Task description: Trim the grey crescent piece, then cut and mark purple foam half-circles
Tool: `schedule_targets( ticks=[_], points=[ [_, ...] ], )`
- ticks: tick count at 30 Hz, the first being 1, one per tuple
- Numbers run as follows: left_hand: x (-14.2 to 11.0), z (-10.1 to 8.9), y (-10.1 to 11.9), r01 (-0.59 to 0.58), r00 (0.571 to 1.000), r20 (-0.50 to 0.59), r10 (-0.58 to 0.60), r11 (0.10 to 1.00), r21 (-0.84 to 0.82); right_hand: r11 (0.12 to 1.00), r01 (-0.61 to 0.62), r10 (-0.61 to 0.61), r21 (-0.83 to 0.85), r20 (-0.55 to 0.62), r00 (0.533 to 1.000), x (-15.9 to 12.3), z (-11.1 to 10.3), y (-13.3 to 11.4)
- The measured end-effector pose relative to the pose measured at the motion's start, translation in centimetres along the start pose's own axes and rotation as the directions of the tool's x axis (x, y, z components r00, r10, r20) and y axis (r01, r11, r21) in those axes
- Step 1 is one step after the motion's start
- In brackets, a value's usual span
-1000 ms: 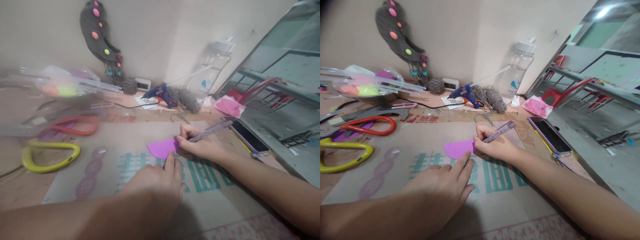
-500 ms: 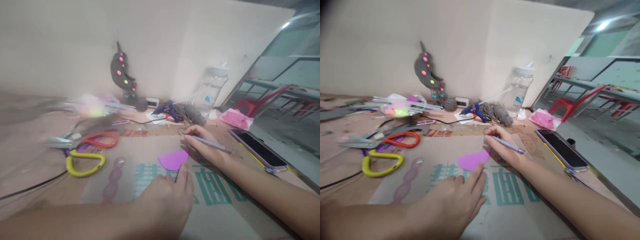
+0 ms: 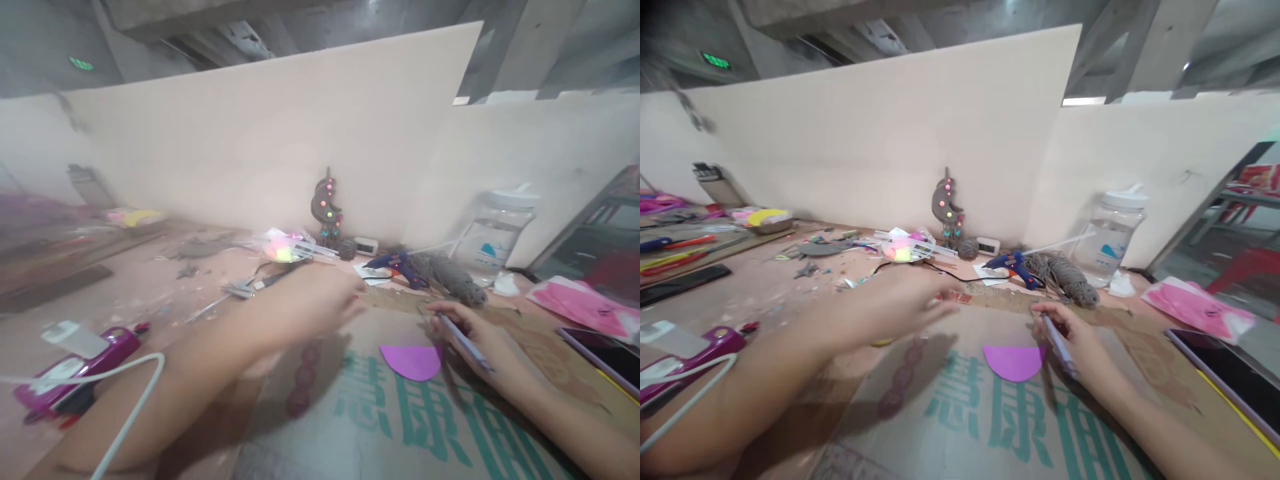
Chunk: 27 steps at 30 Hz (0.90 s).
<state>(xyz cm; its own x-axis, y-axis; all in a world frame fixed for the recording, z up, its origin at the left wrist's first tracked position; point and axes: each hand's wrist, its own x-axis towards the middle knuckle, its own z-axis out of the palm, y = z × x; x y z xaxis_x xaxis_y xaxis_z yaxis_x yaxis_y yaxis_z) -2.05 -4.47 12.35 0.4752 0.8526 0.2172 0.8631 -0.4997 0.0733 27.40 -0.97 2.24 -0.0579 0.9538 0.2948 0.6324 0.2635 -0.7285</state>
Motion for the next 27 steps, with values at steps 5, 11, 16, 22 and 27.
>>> schedule_targets(
  ticks=[5,11,16,22,27],
  points=[
    [3.5,1.1,-6.2,0.32,0.93,0.144,-0.339,0.937,0.137,0.997,-0.002,-0.004,-0.082,-0.082,0.997,0.5,0.4,1.7],
    [5.2,5.2,-9.9,0.364,0.885,0.238,-0.402,0.912,0.188,0.951,0.052,-0.089,-0.306,-0.108,0.99,1.3,0.2,2.9],
    [5.4,7.2,-11.3,0.344,0.898,0.221,-0.381,0.92,0.19,0.923,0.071,-0.084,-0.378,-0.017,0.996,1.9,0.4,3.8],
    [5.1,6.1,-11.6,0.329,0.912,0.21,-0.351,0.935,0.134,0.91,0.075,-0.065,-0.408,0.039,0.997,1.8,0.6,4.1],
    [3.7,1.4,-13.1,0.411,0.904,0.086,-0.418,0.907,0.09,0.91,0.068,-0.055,-0.41,0.044,0.998,1.9,0.4,4.2]
  ],
)
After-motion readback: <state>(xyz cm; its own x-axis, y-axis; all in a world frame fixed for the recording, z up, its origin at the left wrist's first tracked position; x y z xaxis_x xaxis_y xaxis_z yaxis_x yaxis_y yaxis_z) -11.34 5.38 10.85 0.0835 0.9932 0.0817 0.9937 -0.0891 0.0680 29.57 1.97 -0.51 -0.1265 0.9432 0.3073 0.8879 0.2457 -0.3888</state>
